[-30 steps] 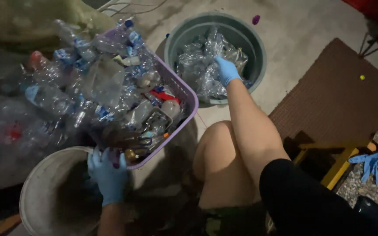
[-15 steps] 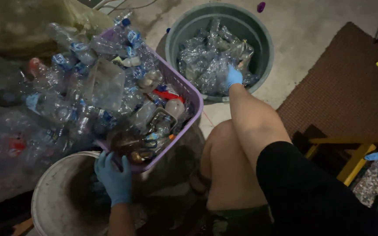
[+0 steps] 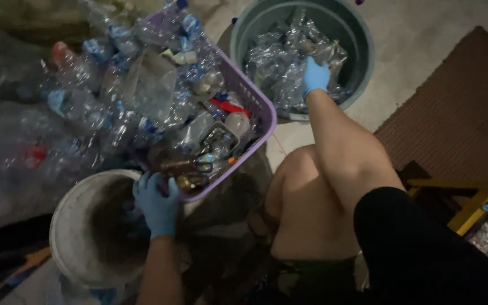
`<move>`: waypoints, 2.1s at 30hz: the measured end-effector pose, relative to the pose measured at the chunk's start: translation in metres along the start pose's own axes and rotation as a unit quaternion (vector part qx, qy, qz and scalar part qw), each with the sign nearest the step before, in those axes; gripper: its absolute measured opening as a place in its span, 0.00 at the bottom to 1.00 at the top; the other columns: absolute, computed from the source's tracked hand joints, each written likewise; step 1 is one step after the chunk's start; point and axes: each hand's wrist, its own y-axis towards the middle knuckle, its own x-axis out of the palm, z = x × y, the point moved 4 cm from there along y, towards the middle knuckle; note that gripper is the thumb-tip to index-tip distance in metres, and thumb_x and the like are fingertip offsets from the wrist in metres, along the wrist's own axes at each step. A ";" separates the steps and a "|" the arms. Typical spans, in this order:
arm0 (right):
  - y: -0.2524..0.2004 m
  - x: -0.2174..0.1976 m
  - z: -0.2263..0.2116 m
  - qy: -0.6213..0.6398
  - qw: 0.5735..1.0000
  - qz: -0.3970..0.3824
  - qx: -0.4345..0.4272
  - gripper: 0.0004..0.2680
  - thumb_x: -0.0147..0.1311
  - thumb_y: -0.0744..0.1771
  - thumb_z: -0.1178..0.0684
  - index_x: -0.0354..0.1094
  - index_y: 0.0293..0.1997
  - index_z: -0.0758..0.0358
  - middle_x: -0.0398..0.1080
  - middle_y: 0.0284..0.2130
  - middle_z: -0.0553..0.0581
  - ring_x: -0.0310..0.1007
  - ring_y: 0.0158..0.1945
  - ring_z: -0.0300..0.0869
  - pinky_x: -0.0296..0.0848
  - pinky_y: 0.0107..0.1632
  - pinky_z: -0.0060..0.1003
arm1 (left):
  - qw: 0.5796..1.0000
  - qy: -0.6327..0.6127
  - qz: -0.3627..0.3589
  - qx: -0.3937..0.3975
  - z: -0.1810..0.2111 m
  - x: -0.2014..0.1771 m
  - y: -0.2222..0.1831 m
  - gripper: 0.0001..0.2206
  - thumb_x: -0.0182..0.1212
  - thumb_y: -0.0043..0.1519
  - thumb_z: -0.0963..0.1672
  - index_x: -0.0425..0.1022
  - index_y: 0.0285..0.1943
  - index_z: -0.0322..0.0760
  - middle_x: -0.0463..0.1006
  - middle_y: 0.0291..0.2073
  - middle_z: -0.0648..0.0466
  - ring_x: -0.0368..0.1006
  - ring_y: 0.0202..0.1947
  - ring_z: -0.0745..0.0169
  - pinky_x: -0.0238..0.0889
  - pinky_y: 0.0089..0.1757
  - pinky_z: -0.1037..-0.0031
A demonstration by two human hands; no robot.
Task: Sorting plastic bottles by removing caps and placing them into separate containers for recycling
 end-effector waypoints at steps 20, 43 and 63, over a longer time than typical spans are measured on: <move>-0.225 0.101 -0.153 -0.146 0.893 -0.297 -0.303 0.30 0.61 0.66 0.40 0.51 0.72 0.65 0.59 0.68 0.66 0.60 0.69 0.56 0.60 0.69 0.50 | 0.999 -0.010 0.004 0.039 0.011 0.005 0.004 0.19 0.70 0.56 0.47 0.78 0.51 0.29 0.75 0.53 0.40 0.71 0.53 0.38 0.51 0.63 0.48; -0.192 0.175 -0.192 -0.054 0.941 -0.221 -0.249 0.07 0.56 0.66 0.47 0.78 0.41 0.54 0.79 0.34 0.51 0.73 0.37 0.37 0.74 0.42 0.39 | 0.990 -0.052 -0.108 -0.075 0.011 0.007 0.009 0.22 0.64 0.61 0.46 0.71 0.62 0.30 0.68 0.63 0.41 0.57 0.64 0.26 0.47 0.64 0.43; -0.489 -0.070 -0.178 0.063 0.826 -0.466 -0.312 0.10 0.61 0.67 0.49 0.77 0.51 0.58 0.79 0.45 0.57 0.75 0.52 0.39 0.71 0.60 0.45 | 0.954 -0.262 0.131 -0.067 -0.040 0.015 -0.010 0.10 0.69 0.61 0.44 0.82 0.48 0.36 0.82 0.46 0.43 0.76 0.53 0.41 0.70 0.53 0.56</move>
